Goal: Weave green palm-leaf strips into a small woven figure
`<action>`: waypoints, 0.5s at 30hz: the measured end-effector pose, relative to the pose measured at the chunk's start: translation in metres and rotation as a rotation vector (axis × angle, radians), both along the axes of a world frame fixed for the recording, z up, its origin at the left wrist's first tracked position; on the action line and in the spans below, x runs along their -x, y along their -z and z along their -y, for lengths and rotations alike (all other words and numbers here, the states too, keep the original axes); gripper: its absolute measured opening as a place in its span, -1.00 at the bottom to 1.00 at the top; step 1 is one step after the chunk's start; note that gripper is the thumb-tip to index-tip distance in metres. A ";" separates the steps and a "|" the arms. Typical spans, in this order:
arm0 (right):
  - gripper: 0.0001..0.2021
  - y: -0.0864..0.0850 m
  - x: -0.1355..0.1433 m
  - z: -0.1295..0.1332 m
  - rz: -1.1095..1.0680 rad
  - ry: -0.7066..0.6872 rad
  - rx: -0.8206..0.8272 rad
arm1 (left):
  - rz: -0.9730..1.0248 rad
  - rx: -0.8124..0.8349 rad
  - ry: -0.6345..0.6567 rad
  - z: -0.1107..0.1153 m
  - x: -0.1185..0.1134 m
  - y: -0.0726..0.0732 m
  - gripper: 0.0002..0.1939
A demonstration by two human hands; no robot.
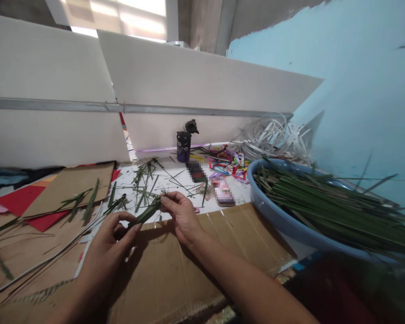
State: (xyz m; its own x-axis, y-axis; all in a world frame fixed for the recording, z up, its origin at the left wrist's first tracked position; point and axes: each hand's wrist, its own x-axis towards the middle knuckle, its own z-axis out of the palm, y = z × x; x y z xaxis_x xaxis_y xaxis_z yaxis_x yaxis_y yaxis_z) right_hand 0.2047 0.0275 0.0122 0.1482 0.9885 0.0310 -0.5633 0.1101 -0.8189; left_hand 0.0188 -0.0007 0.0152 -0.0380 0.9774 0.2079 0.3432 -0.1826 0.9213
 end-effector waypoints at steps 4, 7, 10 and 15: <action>-0.68 0.000 0.000 0.000 0.001 0.002 -0.005 | -0.047 0.039 0.060 -0.001 0.001 0.001 -0.76; -0.69 0.000 0.000 0.000 -0.010 0.001 -0.001 | -0.050 0.034 0.057 -0.001 0.002 0.001 -0.75; -0.69 -0.001 0.000 0.000 -0.021 -0.005 0.005 | -0.061 0.006 0.062 0.001 0.002 0.001 -0.75; -0.66 -0.001 0.000 0.000 -0.025 -0.006 0.009 | -0.062 0.013 0.064 0.000 0.002 0.001 -0.75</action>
